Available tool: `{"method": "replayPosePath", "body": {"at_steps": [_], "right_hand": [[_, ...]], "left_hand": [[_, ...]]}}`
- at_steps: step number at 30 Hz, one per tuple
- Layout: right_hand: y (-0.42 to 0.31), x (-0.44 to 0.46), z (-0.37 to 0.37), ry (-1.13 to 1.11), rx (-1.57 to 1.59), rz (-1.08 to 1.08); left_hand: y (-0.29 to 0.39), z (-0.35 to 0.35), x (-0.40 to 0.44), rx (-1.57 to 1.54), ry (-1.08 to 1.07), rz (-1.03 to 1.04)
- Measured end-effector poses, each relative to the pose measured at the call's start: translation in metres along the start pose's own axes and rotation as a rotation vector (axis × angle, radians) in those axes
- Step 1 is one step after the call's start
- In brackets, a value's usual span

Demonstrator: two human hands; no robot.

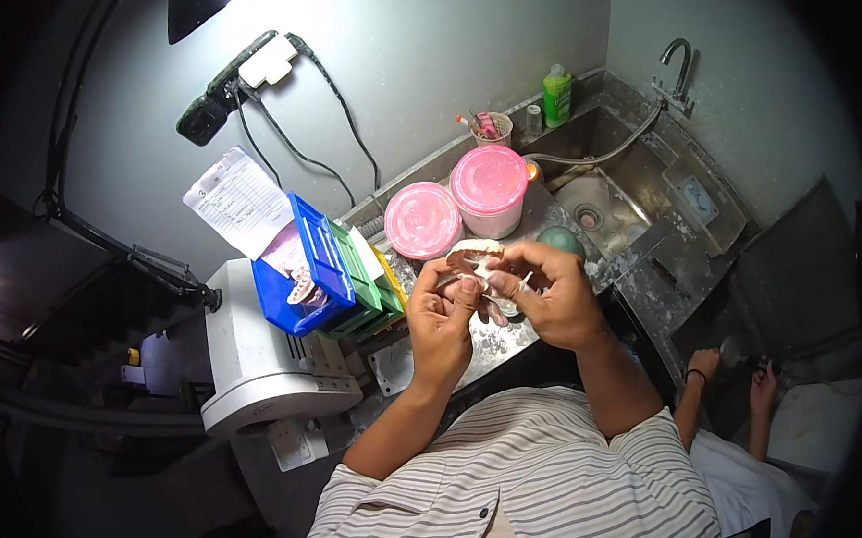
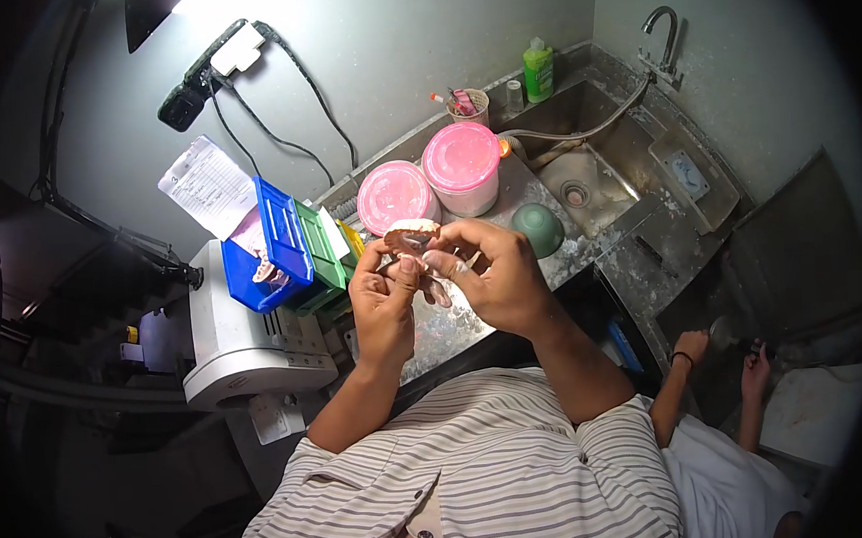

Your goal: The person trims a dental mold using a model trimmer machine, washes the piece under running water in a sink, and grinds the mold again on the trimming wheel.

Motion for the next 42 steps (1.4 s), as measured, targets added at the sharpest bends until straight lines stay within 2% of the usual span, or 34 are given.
{"method": "replayPosePath", "body": {"at_steps": [1,4,7,8,12,15,17,19,21,22,23,25,27,28,29,30,31,33,34,36,37,39,41,42], "right_hand": [[0.005,0.001,0.001,0.005,-0.002,-0.006],[0.017,0.005,0.014,-0.118,0.279,0.129],[0.034,0.011,0.012,-0.136,0.260,0.262],[0.032,0.015,0.011,-0.103,0.262,0.172],[0.056,0.020,0.015,-0.200,0.436,0.331],[0.079,0.029,0.004,-0.247,0.479,0.339],[0.097,0.044,-0.035,-0.107,0.286,0.315],[0.103,0.080,-0.116,0.143,-0.083,0.058],[0.124,0.128,-0.219,0.347,-0.236,-0.124],[0.147,0.153,-0.279,0.459,-0.336,-0.048],[0.127,0.164,-0.325,0.649,-0.647,-0.095],[0.156,0.207,-0.420,0.751,-0.935,-0.292],[0.187,0.238,-0.490,0.731,-0.865,-0.015],[0.197,0.244,-0.519,0.743,-0.858,-0.012],[0.203,0.243,-0.550,0.874,-1.049,0.029],[0.199,0.240,-0.563,0.999,-1.242,0.074],[0.202,0.243,-0.571,1.005,-1.237,0.080],[0.221,0.247,-0.583,0.830,-0.919,0.150],[0.224,0.244,-0.579,0.825,-0.915,0.164],[0.218,0.231,-0.559,0.898,-0.887,-0.029],[0.227,0.224,-0.557,0.892,-0.887,-0.023],[0.224,0.215,-0.532,0.682,-1.278,-0.312],[0.209,0.202,-0.520,0.683,-1.335,-0.307],[0.202,0.202,-0.505,0.675,-1.384,-0.303]], "left_hand": [[0.000,0.001,0.001,-0.001,-0.007,0.003],[-0.002,-0.003,0.003,0.028,0.021,0.079],[-0.005,-0.003,0.001,0.125,0.031,0.163],[-0.008,-0.002,0.000,0.108,0.038,0.170],[-0.023,-0.004,0.004,0.158,0.071,0.259],[-0.032,0.001,0.012,0.266,0.090,0.277],[-0.034,0.009,0.020,0.225,0.100,0.284],[-0.040,0.007,0.028,0.232,0.105,0.223],[-0.057,-0.002,0.039,0.231,0.104,0.153],[-0.062,-0.002,0.044,0.226,0.127,0.118],[-0.076,-0.010,0.049,0.259,0.100,0.065],[-0.088,-0.006,0.059,0.272,0.094,-0.015],[-0.092,0.006,0.072,0.263,0.073,-0.022],[-0.095,0.010,0.078,0.249,0.065,-0.048],[-0.098,0.016,0.086,0.236,0.057,-0.075],[-0.098,0.026,0.095,0.203,0.072,-0.066],[-0.104,0.029,0.105,0.210,0.067,-0.067],[-0.127,0.035,0.118,0.207,0.005,-0.195],[-0.132,0.050,0.126,0.148,0.029,-0.249],[-0.152,0.084,0.146,0.149,-0.060,-0.382],[-0.170,0.104,0.158,0.102,-0.126,-0.420],[-0.209,0.144,0.179,0.047,-0.190,-0.604],[-0.252,0.189,0.202,-0.066,-0.246,-0.785],[-0.298,0.200,0.216,-0.154,-0.242,-0.879]]}}
Point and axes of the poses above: each hand's wrist, its own x-axis towards the middle knuckle, its own z-axis out of the palm, y = z × x, the point moved 8 cm from there along x, towards the middle knuckle, and after that the axes turned 4 degrees about y, right-handed, at the moved point
